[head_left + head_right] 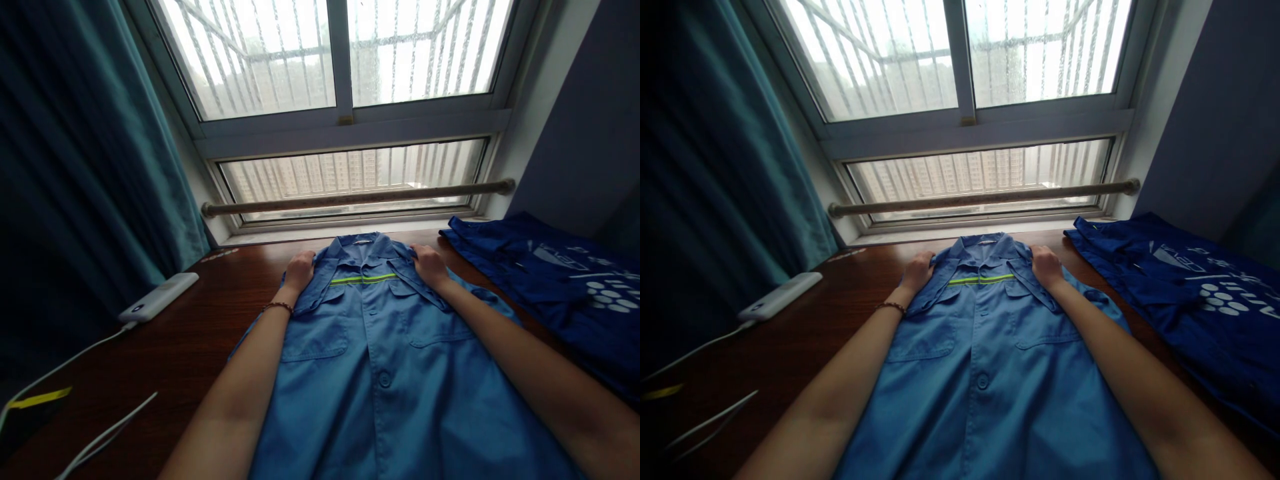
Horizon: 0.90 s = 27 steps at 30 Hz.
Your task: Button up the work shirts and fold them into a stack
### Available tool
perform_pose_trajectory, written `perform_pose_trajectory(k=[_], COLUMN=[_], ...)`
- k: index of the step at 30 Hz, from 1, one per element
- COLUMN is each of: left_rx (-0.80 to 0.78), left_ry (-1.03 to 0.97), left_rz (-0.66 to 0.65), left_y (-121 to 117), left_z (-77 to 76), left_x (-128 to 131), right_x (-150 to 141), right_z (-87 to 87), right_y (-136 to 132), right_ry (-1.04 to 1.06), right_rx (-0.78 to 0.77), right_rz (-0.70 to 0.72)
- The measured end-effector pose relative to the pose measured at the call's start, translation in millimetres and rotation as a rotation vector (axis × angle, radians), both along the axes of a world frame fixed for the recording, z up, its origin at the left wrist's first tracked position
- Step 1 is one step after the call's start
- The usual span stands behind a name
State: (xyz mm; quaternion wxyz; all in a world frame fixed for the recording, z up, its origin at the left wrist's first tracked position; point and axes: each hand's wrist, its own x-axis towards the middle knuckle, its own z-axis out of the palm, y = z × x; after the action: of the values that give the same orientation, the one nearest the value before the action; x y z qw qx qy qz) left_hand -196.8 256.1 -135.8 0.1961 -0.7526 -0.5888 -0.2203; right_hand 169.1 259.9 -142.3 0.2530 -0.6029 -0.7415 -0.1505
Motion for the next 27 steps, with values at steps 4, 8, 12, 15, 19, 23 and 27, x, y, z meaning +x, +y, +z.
perform_pose_trajectory(k=[4,8,12,15,19,23,27], left_rx=[-0.006,-0.016,-0.026,-0.031,-0.025,0.002,0.123], left_ry=[-0.008,0.016,0.059,0.063,-0.001,-0.167,-0.374], left_rz=[-0.005,0.001,-0.006,-0.008,-0.016,0.091,0.123], left_y=[-2,-5,-8,-9,-8,-3,7], left_z=[2.1,4.7,6.7,8.1,13.9,29.4,56.1], left_x=[2,4,5,6,7,5,1], right_x=[-2,-2,-3,-5,-7,1,14], right_z=[1.2,2.3,5.1,8.1,12.5,20.4,36.4], right_y=[-1,-3,-5,-6,-3,8,26], right_ry=[0.012,0.017,0.049,0.116,0.249,0.366,0.672], right_rx=[0.061,0.066,0.049,0.005,-0.071,-0.103,-0.093], right_rz=[0.017,0.022,0.014,0.031,0.054,0.024,0.010])
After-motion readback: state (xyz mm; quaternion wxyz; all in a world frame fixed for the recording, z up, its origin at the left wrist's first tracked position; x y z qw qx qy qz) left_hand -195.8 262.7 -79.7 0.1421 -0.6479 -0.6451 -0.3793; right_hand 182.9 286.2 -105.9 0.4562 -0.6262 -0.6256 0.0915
